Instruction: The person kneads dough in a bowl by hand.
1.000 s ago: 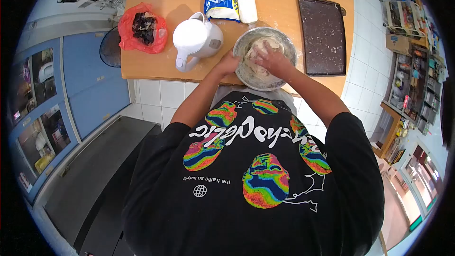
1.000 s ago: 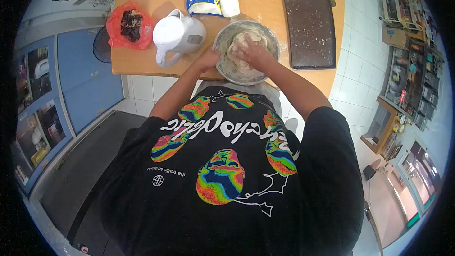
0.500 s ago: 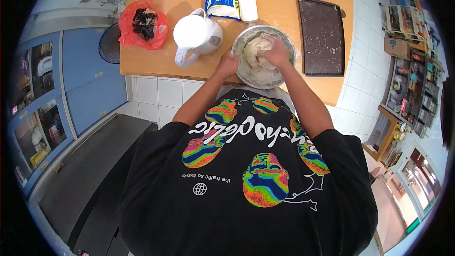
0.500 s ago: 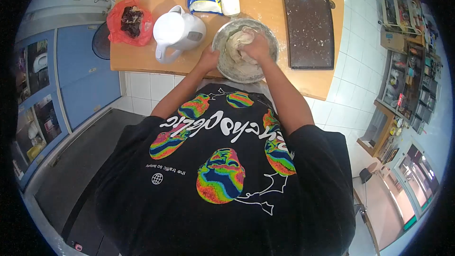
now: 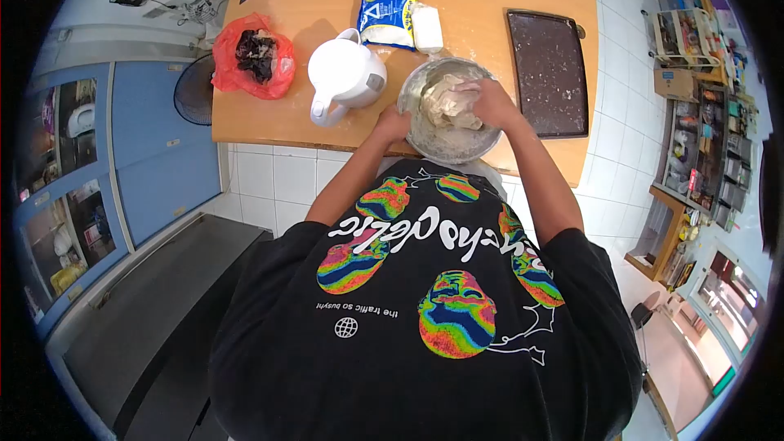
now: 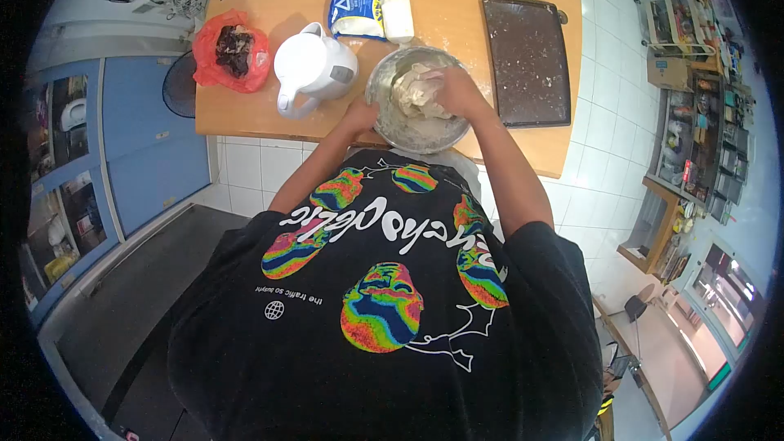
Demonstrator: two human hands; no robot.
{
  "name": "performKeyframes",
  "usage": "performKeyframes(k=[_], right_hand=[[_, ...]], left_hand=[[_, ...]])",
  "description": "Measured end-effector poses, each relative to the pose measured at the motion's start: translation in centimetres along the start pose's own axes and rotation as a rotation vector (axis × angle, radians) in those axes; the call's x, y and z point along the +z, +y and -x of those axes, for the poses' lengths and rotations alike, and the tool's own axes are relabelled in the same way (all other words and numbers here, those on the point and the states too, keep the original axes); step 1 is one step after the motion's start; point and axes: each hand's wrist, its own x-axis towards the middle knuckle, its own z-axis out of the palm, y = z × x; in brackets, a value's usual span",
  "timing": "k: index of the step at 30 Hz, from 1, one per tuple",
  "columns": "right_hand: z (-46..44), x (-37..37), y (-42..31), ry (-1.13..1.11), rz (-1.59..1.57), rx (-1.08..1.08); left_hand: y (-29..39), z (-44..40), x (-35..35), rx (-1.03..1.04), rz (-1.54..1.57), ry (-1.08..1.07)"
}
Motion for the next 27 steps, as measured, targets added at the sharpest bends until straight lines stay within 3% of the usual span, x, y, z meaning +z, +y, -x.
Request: performKeyframes(k=[2, 3, 5, 6, 8, 11, 15, 17, 18, 19, 20, 21, 23, 27], right_hand=[[1.2, 0.1, 0.6, 0.134, -0.392, -0.058], [1.6, -0.5, -0.4, 0.131, -0.390, -0.054], [2.1, -2.7, -3.5, 0.000, -0.772, 0.224], [2.2, -2.5, -3.8, 0.005, -0.771, 0.225], [2.2, -2.0, -3.8, 0.047, -0.451, 0.054], [2.7, -1.3, -3.1, 0.066, -0.592, -0.052], [3.8, -4.3, -6.7, 0.111, -0.565, 0.086], [3.9, -5.7, -8.6, 0.013, -0.196, -0.006], [3.6, -5.2, -7.9, 0.019, -0.194, -0.005], [3.0, -3.7, -6.5, 0.002, 0.098, -0.122], [2.4, -2.0, -4.9, -0.020, 0.387, -0.238], [1.3, -0.6, -2.2, -0.025, 0.380, -0.236], [-0.4, 1.6, 3.3, -0.103, 0.709, -0.787], [-1.4, 2.6, 1.8, -0.094, 0.800, -0.670]], left_hand=[[-0.8, -0.1, 0.4, -0.108, 0.117, -0.073], [-0.6, 0.3, 0.6, -0.078, 0.194, -0.028], [0.0, 0.9, 0.6, -0.044, 0.268, 0.013], [0.1, 1.1, 0.3, -0.029, 0.226, -0.041], [0.3, 1.0, -0.1, -0.012, 0.179, -0.095], [-0.4, 1.1, 0.2, 0.017, 0.257, -0.120], [1.4, 2.5, 0.1, -0.042, 0.427, -0.206], [0.9, 1.7, 0.7, -0.026, 0.459, -0.205], [-1.1, 0.3, 1.5, 0.129, 0.485, -0.190], [-2.3, -0.4, 2.1, 0.278, 0.510, -0.175], [-2.4, -0.5, 2.1, 0.271, 0.509, -0.177], [-2.4, -0.5, 2.1, 0.239, 0.478, -0.177], [-2.1, -0.2, 1.8, 0.190, 0.443, -0.177], [-1.2, 0.9, 1.9, -0.086, 0.498, -0.274]])
